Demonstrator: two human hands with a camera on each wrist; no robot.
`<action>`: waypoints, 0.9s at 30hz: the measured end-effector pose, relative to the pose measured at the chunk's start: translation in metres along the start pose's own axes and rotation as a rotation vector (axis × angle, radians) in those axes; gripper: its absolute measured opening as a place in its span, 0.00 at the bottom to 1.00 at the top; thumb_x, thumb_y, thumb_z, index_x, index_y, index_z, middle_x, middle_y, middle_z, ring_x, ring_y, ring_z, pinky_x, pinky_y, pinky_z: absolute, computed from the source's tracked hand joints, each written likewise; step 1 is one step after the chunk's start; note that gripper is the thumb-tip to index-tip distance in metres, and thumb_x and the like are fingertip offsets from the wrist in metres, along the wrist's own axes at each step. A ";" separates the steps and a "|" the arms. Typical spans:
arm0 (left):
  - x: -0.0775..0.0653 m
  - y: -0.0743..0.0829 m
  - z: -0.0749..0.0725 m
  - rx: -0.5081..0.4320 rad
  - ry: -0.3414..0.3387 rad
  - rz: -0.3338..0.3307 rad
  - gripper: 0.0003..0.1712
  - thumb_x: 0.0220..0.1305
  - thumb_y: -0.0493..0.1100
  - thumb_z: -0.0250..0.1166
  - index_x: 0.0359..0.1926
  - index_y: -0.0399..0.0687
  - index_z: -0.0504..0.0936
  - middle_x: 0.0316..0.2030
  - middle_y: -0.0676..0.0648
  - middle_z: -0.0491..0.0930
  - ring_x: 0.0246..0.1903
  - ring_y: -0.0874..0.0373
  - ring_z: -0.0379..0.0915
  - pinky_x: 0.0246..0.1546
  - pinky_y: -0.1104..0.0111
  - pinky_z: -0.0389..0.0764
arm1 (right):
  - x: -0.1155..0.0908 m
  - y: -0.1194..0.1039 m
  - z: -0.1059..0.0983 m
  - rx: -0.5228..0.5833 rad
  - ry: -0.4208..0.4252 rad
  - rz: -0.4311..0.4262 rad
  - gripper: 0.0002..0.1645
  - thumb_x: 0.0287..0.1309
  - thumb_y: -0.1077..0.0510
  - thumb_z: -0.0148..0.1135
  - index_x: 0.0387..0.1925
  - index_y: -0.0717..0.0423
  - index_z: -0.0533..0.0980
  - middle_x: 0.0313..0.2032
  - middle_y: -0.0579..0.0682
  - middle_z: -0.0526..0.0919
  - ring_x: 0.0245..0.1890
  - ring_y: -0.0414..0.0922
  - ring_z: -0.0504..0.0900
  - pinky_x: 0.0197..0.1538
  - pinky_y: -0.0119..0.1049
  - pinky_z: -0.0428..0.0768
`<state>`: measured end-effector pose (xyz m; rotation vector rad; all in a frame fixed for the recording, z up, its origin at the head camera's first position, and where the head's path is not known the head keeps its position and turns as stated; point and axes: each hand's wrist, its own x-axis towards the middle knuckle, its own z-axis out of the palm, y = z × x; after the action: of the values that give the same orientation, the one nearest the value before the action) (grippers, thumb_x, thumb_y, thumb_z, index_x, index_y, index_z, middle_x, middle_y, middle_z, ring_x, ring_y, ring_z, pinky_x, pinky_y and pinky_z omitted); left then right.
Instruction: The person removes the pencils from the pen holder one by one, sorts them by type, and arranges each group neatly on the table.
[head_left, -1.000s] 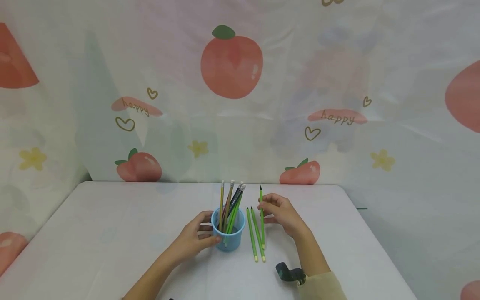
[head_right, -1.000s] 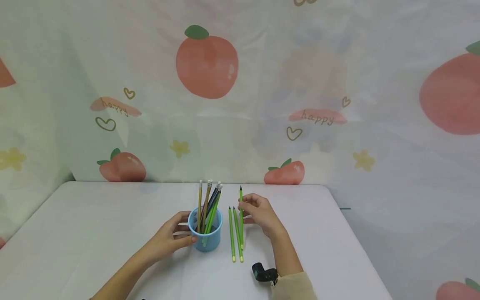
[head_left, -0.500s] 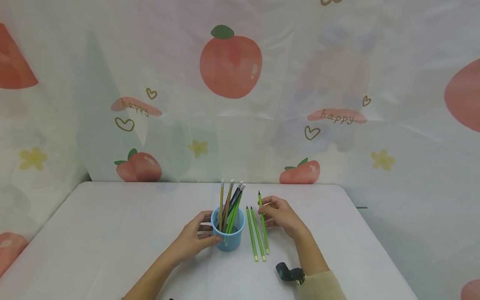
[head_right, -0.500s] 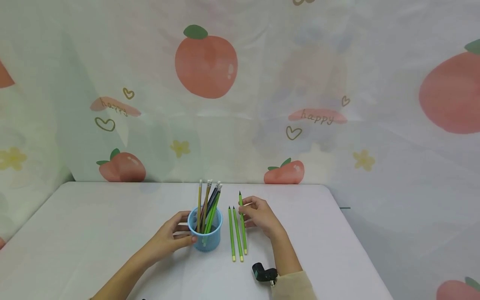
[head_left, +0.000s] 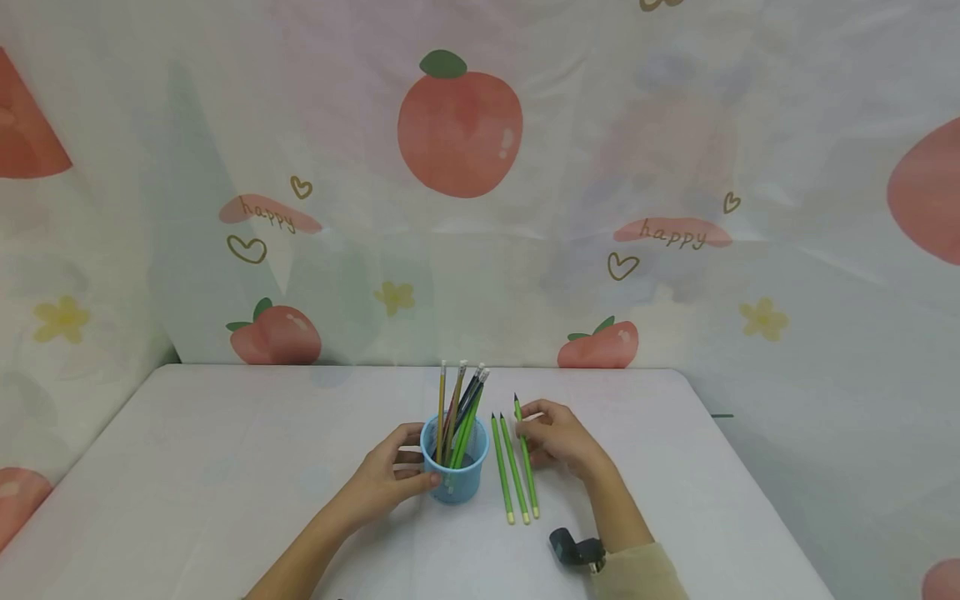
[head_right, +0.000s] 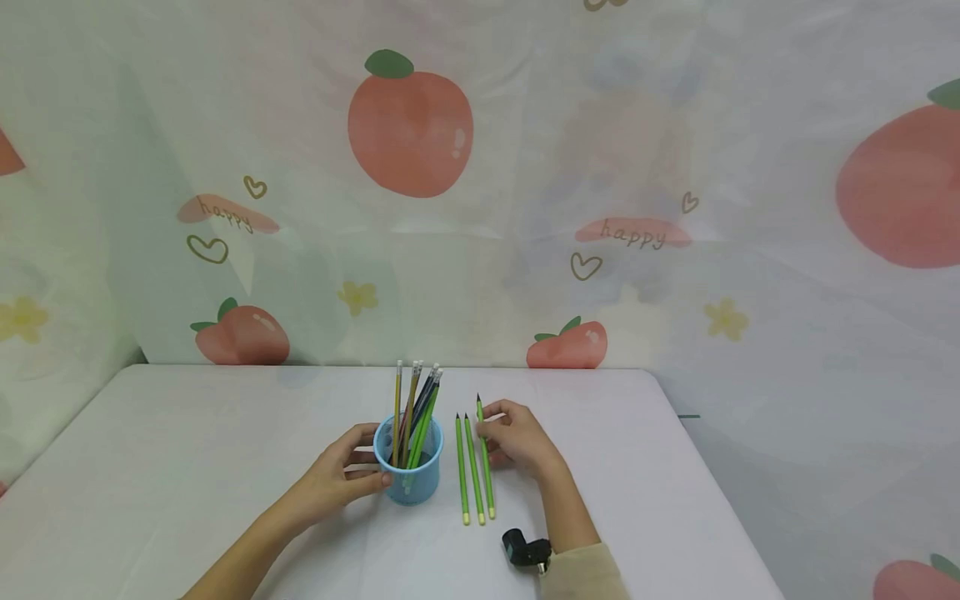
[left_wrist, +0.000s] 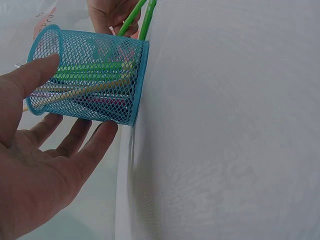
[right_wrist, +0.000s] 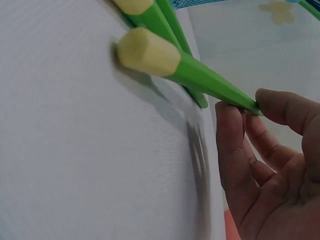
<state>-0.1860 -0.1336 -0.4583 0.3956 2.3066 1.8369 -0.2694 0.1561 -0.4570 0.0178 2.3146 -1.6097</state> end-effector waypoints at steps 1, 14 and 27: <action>0.000 0.000 0.000 0.000 -0.001 -0.001 0.40 0.58 0.42 0.74 0.68 0.45 0.66 0.63 0.37 0.71 0.61 0.38 0.73 0.59 0.53 0.80 | 0.000 0.001 0.000 -0.006 -0.001 0.003 0.18 0.64 0.57 0.63 0.54 0.59 0.75 0.38 0.56 0.82 0.30 0.46 0.81 0.29 0.34 0.84; -0.001 -0.002 -0.001 -0.002 -0.002 -0.016 0.40 0.58 0.43 0.74 0.69 0.47 0.66 0.63 0.38 0.71 0.61 0.39 0.72 0.57 0.59 0.81 | 0.000 0.004 0.004 -0.040 -0.020 0.018 0.18 0.63 0.59 0.64 0.53 0.59 0.76 0.36 0.56 0.82 0.29 0.45 0.81 0.29 0.37 0.86; -0.001 -0.002 0.000 0.033 0.011 -0.021 0.40 0.58 0.43 0.74 0.68 0.48 0.66 0.63 0.38 0.72 0.60 0.39 0.73 0.58 0.55 0.81 | -0.001 0.003 0.003 -0.049 -0.031 0.057 0.19 0.65 0.57 0.64 0.55 0.57 0.77 0.39 0.56 0.81 0.29 0.46 0.81 0.32 0.36 0.87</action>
<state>-0.1853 -0.1343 -0.4606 0.3652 2.3416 1.7974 -0.2673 0.1549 -0.4607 0.0467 2.3076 -1.5147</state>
